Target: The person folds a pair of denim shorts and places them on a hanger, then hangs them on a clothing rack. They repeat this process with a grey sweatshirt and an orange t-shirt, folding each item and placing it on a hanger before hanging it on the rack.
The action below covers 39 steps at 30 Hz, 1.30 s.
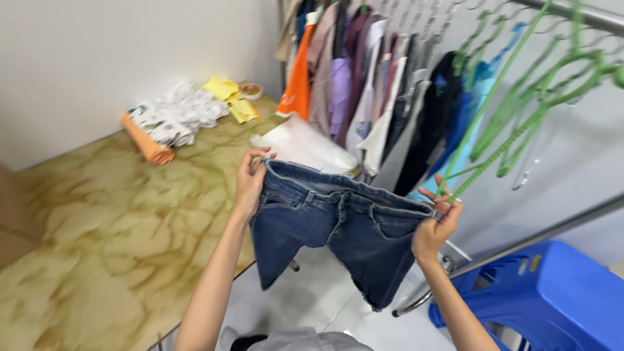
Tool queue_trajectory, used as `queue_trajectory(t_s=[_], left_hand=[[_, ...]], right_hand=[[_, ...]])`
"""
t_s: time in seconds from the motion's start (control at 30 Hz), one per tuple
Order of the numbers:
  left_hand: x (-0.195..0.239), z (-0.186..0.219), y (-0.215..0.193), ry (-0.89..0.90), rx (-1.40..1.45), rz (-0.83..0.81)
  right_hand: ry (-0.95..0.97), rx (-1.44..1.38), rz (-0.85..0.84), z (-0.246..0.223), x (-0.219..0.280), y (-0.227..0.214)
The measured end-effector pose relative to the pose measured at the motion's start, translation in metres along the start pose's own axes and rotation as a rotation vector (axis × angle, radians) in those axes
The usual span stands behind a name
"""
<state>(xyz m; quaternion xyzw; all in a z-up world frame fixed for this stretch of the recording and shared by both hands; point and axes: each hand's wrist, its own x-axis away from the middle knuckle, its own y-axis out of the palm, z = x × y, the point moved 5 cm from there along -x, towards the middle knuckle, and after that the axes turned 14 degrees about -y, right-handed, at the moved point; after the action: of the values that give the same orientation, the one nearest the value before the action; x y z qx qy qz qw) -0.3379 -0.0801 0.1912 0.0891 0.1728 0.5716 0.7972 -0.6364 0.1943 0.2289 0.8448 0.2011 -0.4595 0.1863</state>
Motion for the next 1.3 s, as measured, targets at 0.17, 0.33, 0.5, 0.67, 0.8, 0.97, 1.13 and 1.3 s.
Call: queue_trajectory(t_s=[0.17, 0.33, 0.5, 0.67, 0.8, 0.97, 1.13, 1.3], left_hand=[[0.023, 0.021, -0.032, 0.023, 0.045, 0.112], [0.032, 0.027, -0.080, 0.067, -0.080, 0.348], [0.046, 0.017, -0.132, -0.085, -0.134, 0.559], [0.059, 0.018, -0.135, -0.305, -0.243, 0.570], [0.039, -0.016, -0.145, -0.477, -0.263, 0.556], [0.014, -0.070, -0.170, -0.463, -0.206, 0.499], [0.005, -0.053, -0.151, -0.379, -0.309, 0.426], [-0.012, -0.051, -0.139, -0.347, -0.307, 0.391]], right_hand=[[0.045, -0.090, -0.219, -0.018, 0.007, 0.024], [0.191, -0.108, -0.379, 0.023, 0.018, 0.028], [0.220, -0.023, -0.651, 0.006, 0.034, 0.046], [0.220, -0.061, -0.721, -0.051, 0.023, 0.066], [0.152, -0.063, -0.789, -0.050, 0.028, 0.062], [0.182, -0.259, -0.979, -0.079, 0.021, 0.068], [0.243, -0.439, -1.124, -0.071, 0.012, 0.062], [0.520, -0.461, -1.200, -0.037, 0.028, 0.038]])
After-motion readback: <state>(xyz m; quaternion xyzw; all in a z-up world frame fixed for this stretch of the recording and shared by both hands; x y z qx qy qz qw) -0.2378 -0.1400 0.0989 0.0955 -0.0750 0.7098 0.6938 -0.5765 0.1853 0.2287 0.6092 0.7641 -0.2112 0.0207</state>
